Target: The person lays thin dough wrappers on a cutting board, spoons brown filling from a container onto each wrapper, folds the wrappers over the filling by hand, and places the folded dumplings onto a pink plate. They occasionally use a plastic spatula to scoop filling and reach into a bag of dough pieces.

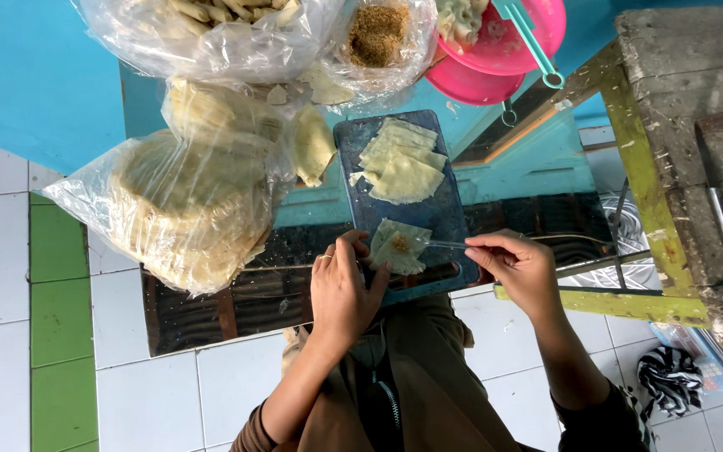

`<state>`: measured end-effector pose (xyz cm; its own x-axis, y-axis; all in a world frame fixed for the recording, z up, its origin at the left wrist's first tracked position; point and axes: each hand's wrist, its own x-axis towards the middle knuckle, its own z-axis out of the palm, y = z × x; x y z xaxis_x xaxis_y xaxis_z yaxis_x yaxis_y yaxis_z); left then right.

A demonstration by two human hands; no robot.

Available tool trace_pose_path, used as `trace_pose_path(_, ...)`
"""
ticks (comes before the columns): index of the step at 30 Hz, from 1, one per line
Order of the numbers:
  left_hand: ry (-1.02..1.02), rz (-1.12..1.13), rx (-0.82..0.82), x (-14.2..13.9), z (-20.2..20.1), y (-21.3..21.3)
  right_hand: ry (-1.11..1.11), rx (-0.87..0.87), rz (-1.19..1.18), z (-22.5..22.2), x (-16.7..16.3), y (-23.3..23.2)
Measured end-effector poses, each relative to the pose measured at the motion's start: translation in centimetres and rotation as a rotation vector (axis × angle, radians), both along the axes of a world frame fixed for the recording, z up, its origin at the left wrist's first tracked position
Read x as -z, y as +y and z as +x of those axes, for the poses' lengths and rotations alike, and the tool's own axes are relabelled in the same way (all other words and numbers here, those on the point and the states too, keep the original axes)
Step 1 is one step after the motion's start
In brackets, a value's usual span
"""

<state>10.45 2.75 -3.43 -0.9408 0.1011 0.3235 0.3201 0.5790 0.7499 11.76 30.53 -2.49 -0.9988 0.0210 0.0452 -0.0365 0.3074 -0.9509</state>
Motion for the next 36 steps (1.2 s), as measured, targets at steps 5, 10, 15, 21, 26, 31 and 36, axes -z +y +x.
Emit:
trace_pose_path(5,0.001,-0.019,0.005,-0.2,0.0,0.0,0.312,0.009,0.293,0.7,-1.2,-1.4)
trace_pose_path(10,-0.009,-0.026,0.017,-0.4,0.0,-0.1,0.529,-0.01,0.508,1.1,-2.2,-2.4)
trace_pose_path(15,-0.053,-0.035,0.036,-0.4,0.0,-0.3,0.716,-0.059,0.659,1.7,-2.0,-2.0)
trace_pose_path(21,0.014,-0.027,0.027,-0.3,0.3,-0.2,0.889,-0.104,0.684,1.7,-1.5,-1.0)
trace_pose_path(26,0.009,-0.022,0.024,0.0,0.4,-0.1,0.97,-0.003,0.62,-2.1,-2.2,-0.3)
trace_pose_path(31,0.022,-0.015,0.017,0.0,0.5,-0.1,0.91,0.085,0.594,-13.7,-4.7,-0.9)
trace_pose_path(36,0.024,-0.008,0.011,0.0,0.6,-0.2,0.838,0.081,0.643,-23.5,-6.1,-4.9)
